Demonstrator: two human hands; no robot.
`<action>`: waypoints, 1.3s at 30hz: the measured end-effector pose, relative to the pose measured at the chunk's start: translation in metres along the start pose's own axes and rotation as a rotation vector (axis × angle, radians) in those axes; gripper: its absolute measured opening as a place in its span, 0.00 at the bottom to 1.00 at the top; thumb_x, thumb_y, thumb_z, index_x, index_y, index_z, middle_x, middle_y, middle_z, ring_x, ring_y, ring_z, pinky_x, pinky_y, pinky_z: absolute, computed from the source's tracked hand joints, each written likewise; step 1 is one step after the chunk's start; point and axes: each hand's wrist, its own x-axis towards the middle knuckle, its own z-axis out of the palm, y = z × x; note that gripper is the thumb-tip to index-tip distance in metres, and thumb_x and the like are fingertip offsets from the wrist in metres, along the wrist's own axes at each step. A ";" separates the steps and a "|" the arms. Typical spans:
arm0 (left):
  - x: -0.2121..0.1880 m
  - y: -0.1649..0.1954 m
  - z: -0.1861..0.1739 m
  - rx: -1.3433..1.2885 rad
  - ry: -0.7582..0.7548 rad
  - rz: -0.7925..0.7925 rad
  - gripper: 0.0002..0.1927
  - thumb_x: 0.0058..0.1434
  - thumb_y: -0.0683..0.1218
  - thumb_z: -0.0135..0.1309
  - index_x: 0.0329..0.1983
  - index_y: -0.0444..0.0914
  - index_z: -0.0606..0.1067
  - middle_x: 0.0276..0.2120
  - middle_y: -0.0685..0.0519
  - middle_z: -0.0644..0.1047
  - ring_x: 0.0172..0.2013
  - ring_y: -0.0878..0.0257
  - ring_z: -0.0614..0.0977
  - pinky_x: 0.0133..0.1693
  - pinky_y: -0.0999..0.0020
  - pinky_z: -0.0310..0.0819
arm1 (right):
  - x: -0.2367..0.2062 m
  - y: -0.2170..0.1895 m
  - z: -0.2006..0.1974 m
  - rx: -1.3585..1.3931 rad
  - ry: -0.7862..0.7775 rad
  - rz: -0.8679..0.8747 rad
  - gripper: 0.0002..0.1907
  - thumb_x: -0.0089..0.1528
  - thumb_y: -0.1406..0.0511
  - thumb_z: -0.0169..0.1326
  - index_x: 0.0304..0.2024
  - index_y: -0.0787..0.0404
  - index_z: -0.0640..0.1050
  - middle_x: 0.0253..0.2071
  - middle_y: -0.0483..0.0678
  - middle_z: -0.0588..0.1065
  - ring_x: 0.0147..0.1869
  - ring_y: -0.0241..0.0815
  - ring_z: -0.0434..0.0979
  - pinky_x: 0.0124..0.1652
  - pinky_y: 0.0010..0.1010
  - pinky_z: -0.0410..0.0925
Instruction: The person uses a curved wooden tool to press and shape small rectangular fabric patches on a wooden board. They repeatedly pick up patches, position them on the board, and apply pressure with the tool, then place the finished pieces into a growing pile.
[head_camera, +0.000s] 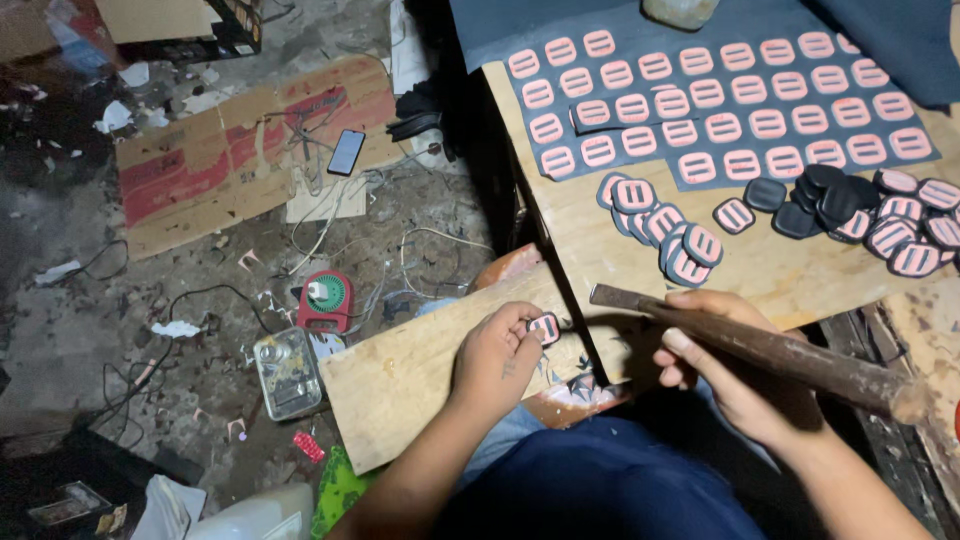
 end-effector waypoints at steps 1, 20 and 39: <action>-0.013 -0.002 -0.002 0.054 0.004 0.001 0.09 0.60 0.40 0.56 0.43 0.37 0.76 0.25 0.52 0.75 0.25 0.62 0.76 0.28 0.66 0.70 | -0.011 0.008 0.003 0.101 -0.054 0.013 0.24 0.67 0.70 0.56 0.67 0.65 0.72 0.42 0.63 0.79 0.41 0.52 0.80 0.42 0.40 0.73; -0.078 -0.024 0.008 0.565 0.160 0.428 0.12 0.52 0.43 0.63 0.39 0.39 0.79 0.44 0.49 0.76 0.40 0.49 0.78 0.41 0.55 0.74 | -0.040 0.015 0.027 -0.041 -0.475 -0.089 0.31 0.60 0.67 0.56 0.66 0.58 0.65 0.47 0.57 0.75 0.46 0.52 0.78 0.43 0.43 0.72; -0.076 -0.026 0.004 0.511 0.139 0.523 0.11 0.53 0.43 0.62 0.39 0.39 0.79 0.43 0.51 0.77 0.39 0.51 0.79 0.40 0.56 0.74 | -0.028 0.057 0.073 -0.605 -0.322 -0.212 0.28 0.62 0.64 0.47 0.66 0.61 0.69 0.49 0.57 0.80 0.51 0.55 0.82 0.50 0.37 0.72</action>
